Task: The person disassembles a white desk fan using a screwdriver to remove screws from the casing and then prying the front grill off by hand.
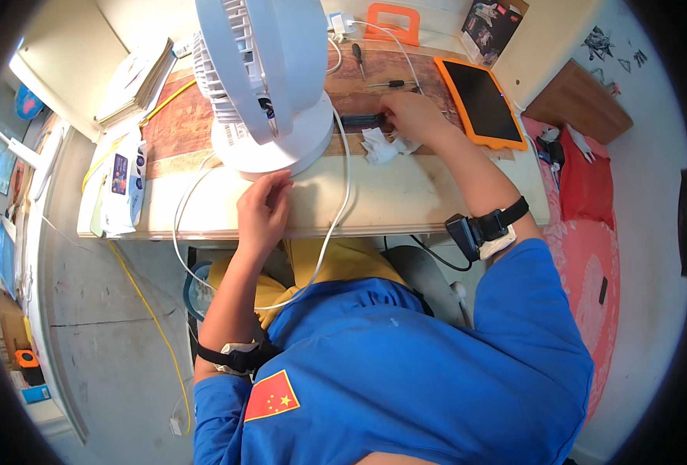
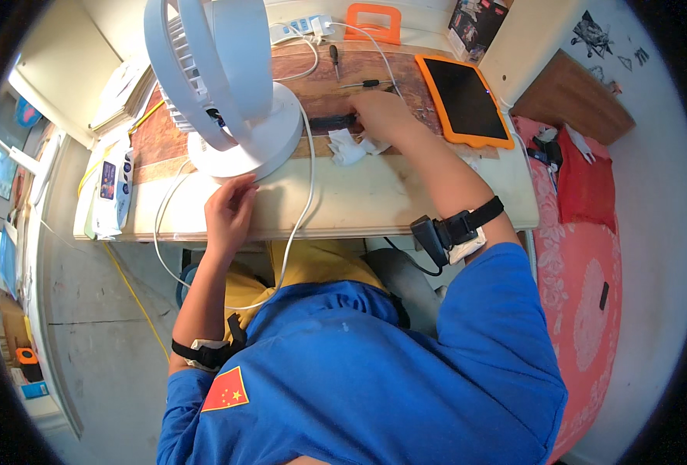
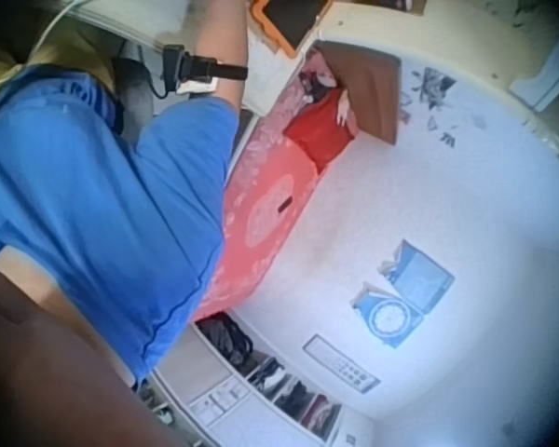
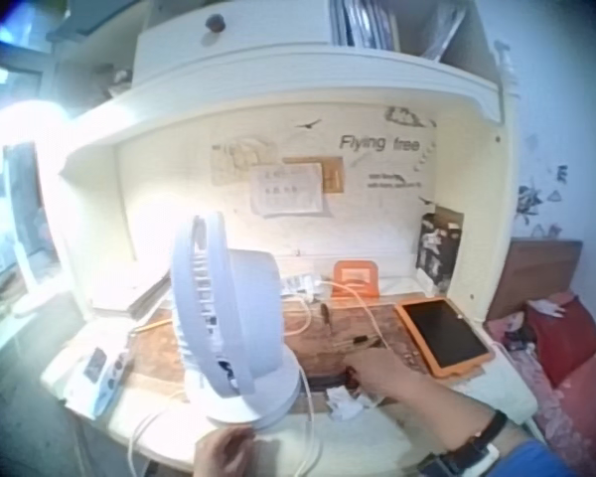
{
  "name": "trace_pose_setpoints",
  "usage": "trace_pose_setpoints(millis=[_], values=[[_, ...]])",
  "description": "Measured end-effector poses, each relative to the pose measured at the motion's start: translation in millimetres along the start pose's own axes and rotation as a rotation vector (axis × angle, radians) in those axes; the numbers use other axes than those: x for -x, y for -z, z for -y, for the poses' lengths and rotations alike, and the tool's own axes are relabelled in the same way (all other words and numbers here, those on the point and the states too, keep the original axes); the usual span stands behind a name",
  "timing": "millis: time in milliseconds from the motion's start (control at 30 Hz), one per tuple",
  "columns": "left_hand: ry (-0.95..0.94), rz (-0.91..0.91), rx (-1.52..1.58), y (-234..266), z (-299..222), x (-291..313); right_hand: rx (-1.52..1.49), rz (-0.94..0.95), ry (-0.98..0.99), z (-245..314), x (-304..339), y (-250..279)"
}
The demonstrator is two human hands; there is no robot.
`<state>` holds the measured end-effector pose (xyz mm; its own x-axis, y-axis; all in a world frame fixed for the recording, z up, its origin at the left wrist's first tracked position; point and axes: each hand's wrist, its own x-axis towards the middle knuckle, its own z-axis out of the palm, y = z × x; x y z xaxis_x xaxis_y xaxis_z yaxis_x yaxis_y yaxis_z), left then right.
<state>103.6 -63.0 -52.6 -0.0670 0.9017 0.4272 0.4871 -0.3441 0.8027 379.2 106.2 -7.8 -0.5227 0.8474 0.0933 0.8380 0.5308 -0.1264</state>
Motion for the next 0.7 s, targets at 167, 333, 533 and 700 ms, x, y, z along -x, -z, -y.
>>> trace_pose_setpoints(millis=[167, 333, 533, 700], values=[[0.027, -0.002, 0.015, -0.1, 5.6, 1.1, -0.174, -0.383, -0.004, -25.0, -5.4, 14.7], [-0.010, 0.006, -0.029, -0.2, 2.1, 1.3, -1.244, -0.409, -0.248, -62.5, -5.1, 34.3], [0.029, 0.012, -0.011, 0.4, -1.3, 0.9, -1.368, -0.434, -0.320, -67.1, 3.6, 25.5], [-0.012, 0.012, -0.070, 0.2, 1.2, 0.0, -1.174, -0.418, -0.364, -64.9, 7.3, 26.8]])
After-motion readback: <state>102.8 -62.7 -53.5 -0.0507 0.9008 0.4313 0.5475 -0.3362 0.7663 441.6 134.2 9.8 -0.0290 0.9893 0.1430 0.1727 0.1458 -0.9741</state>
